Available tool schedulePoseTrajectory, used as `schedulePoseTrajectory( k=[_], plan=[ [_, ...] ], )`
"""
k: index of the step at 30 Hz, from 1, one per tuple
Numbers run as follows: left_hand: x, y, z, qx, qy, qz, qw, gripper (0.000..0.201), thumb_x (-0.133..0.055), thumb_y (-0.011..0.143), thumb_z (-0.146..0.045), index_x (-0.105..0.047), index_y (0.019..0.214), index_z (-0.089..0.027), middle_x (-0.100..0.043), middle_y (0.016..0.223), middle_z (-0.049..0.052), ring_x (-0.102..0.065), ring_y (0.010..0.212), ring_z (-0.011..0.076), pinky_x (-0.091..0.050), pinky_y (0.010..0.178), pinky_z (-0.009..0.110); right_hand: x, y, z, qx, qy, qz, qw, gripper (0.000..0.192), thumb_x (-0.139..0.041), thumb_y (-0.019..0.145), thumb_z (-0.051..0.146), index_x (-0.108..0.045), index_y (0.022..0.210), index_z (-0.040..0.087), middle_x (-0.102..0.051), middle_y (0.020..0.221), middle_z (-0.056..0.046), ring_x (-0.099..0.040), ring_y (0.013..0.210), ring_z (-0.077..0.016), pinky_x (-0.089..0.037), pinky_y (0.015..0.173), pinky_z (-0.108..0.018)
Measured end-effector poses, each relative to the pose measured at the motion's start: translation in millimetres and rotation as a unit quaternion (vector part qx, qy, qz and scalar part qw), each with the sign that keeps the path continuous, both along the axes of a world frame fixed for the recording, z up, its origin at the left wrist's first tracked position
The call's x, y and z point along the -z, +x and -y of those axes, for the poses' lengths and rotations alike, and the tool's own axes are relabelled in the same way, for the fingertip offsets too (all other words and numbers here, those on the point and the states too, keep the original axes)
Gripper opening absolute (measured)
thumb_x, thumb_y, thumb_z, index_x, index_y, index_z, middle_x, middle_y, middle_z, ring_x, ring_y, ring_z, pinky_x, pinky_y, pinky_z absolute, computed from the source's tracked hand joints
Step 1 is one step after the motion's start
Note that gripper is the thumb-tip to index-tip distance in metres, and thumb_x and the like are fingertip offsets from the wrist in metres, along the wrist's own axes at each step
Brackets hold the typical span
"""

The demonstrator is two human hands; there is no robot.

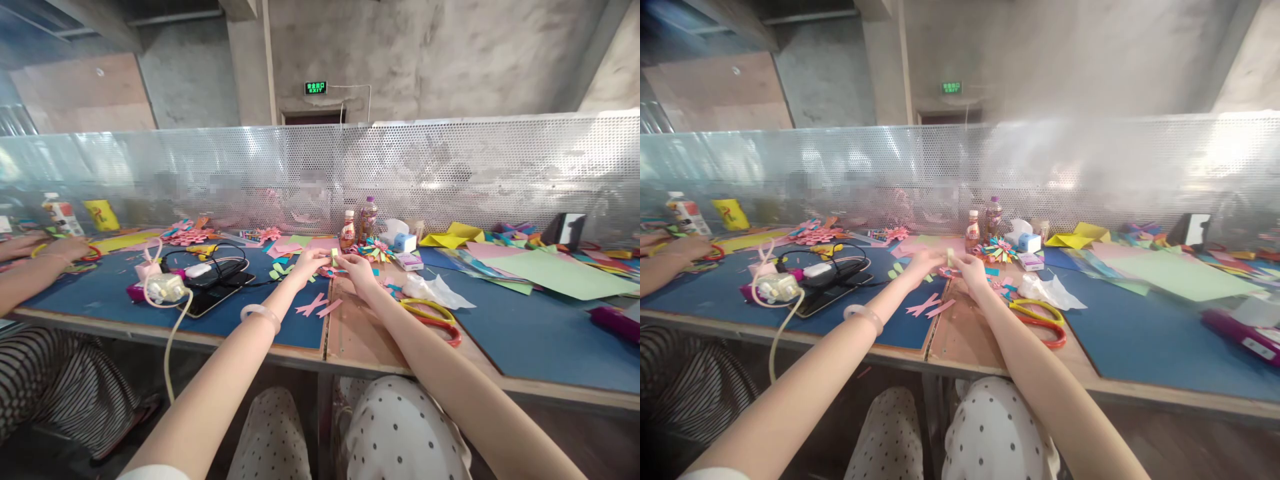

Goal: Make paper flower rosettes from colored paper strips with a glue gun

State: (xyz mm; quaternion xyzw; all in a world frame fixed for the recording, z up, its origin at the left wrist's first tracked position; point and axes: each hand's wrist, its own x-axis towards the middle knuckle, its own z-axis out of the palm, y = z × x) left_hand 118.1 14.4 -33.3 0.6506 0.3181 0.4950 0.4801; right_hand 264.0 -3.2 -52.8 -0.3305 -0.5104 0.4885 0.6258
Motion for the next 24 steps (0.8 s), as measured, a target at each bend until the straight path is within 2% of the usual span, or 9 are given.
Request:
schedulePoseTrajectory(
  k=[12, 18, 24],
  plan=[
    [-2.5, 3.0, 5.6, -0.022, -0.007, -0.012, 1.0, 0.021, -0.067, 0.069, -0.023, -0.069, 0.089, -0.016, -0.068, 0.09, 0.007, -0.062, 0.072, 0.0162, -0.046, 0.056, 0.022, 1.9, 1.2, -1.9, 0.008, -0.012, 0.004, 1.0, 0.032, -0.076, 0.057, 0.043, -0.064, 0.067, 0.015, -0.066, 0.069, -0.003, -0.062, 0.066, -0.0154, -0.054, 0.061, -0.029],
    [-2.7, 4.0, 5.0, -0.013, -0.022, -0.024, 0.999, 0.022, -0.067, 0.07, -0.027, -0.068, 0.09, -0.017, -0.068, 0.092, 0.008, -0.063, 0.075, 0.0185, -0.048, 0.059, 0.024, 0.3, 3.7, -0.3, 0.012, -0.027, 0.001, 1.0, 0.028, -0.077, 0.06, 0.039, -0.063, 0.066, 0.015, -0.067, 0.072, -0.005, -0.063, 0.067, -0.0158, -0.056, 0.063, -0.03],
    [-2.1, 4.4, 6.0, 0.021, -0.006, -0.031, 0.999, 0.03, -0.071, 0.068, -0.025, -0.065, 0.095, -0.015, -0.067, 0.097, 0.01, -0.064, 0.082, 0.0202, -0.051, 0.066, 0.029, -1.0, 5.1, 0.8, 0.013, -0.035, 0.004, 0.999, 0.024, -0.075, 0.065, 0.036, -0.062, 0.066, 0.016, -0.068, 0.072, -0.005, -0.064, 0.067, -0.0154, -0.056, 0.064, -0.029]
  ],
)
